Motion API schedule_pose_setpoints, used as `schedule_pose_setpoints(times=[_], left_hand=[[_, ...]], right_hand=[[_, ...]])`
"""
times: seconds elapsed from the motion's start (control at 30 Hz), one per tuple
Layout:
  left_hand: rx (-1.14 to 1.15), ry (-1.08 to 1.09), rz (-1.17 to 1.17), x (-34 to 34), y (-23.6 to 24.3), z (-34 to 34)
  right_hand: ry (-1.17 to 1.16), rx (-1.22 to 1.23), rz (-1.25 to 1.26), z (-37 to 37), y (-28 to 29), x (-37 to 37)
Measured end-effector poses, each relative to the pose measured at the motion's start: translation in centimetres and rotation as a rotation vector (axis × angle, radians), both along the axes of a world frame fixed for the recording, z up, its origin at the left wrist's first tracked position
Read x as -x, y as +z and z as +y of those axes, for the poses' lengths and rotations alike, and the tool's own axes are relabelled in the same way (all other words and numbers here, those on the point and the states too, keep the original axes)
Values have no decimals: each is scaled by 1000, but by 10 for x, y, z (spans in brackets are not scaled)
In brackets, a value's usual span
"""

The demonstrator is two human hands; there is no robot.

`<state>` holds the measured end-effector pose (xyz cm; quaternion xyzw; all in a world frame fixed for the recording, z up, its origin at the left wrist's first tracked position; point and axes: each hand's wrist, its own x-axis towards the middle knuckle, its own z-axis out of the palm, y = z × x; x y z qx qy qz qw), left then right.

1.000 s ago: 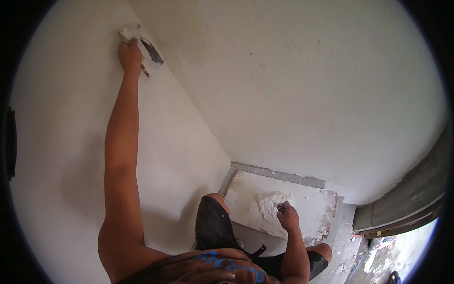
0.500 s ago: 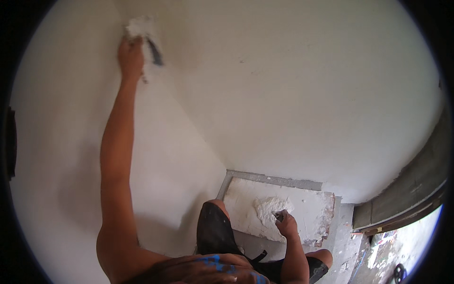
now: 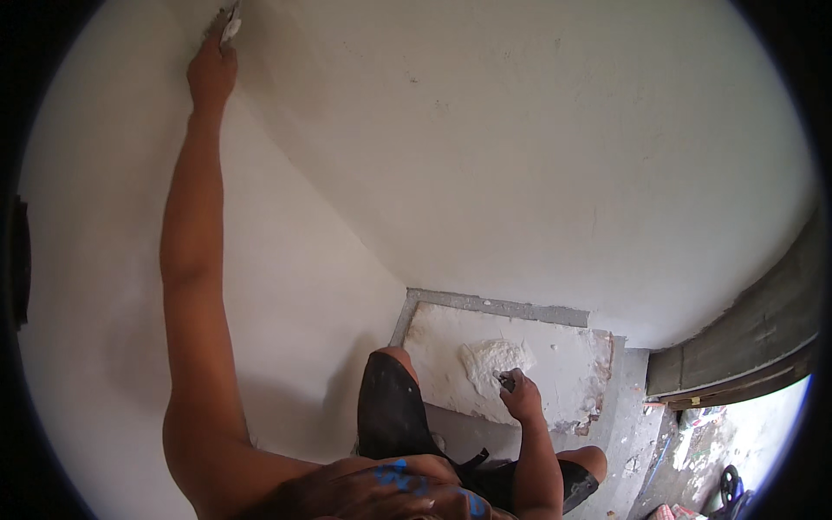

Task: The person is applying plaster to a wall and ceiling using a trowel and a putty knife.

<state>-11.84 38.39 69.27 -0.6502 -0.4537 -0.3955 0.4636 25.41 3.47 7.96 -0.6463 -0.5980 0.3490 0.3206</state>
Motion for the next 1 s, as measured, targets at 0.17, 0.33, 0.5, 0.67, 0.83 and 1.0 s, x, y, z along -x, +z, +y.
schedule_pose_setpoints(times=[0.17,0.33,0.5,0.67,0.83,1.0], left_hand=[[84,-134,70,-3,-136,2],[382,-183,184,-2,-264,-58],[115,-224,-96,6,-110,-97],[-73,-172,0,2,45,-65],[80,-25,40,-3,37,-38],[59,-53,125,-6,-103,-2]], right_hand=[[6,92,33,4,2,-3],[28,42,18,8,-1,-4],[33,15,29,10,-13,-6],[25,34,-2,0,-9,-4],[34,26,-32,0,-8,5],[-7,-7,-7,-1,7,0]])
